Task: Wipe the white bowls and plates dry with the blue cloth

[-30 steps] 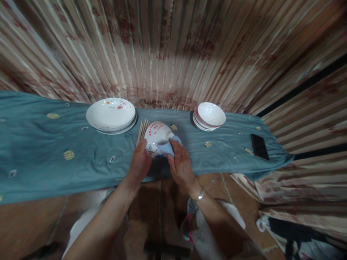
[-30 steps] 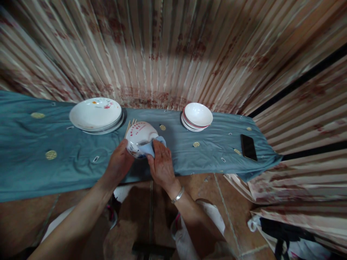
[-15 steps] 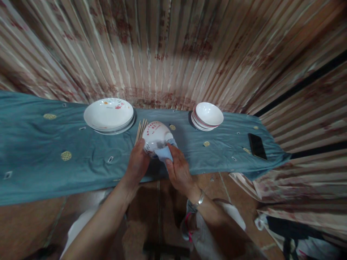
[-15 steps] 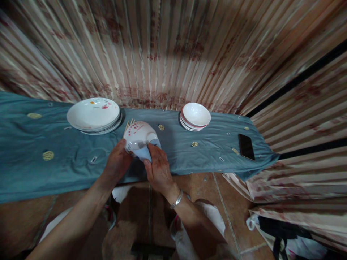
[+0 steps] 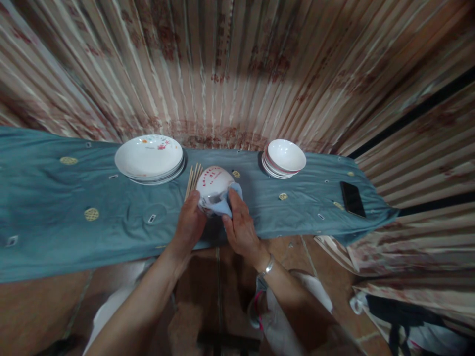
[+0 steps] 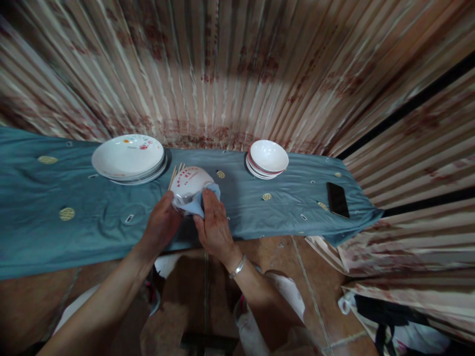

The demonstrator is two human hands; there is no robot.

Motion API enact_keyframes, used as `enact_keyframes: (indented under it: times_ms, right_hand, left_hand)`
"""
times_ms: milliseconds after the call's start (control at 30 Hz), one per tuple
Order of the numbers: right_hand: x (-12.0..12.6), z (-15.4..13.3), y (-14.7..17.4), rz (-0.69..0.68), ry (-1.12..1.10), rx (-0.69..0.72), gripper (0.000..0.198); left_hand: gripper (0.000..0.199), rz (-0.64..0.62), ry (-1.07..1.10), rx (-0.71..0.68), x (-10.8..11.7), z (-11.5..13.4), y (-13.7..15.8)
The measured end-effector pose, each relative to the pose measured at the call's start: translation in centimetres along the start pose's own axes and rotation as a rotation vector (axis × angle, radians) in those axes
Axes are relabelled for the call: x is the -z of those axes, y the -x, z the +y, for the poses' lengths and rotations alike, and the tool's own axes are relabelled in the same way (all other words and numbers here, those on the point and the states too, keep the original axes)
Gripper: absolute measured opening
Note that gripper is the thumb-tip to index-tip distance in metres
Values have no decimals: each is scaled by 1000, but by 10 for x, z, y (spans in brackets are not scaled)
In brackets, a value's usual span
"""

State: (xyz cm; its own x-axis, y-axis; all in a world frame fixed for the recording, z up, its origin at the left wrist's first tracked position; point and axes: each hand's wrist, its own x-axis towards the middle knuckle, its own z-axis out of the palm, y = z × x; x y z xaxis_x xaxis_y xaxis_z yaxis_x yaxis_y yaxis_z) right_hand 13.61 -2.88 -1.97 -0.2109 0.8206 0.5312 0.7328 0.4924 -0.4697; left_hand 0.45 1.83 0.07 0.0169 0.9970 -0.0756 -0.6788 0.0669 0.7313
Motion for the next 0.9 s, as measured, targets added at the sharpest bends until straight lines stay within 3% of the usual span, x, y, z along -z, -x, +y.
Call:
enact_keyframes:
  times_ms: [533, 900]
  right_hand:
    - [4, 11, -4, 22, 19, -76, 55]
    - [12, 3, 0, 45, -66, -76, 47]
  left_hand:
    - [32, -8, 60, 35, 2, -3, -1]
    - [29, 13, 30, 20, -2, 0, -2]
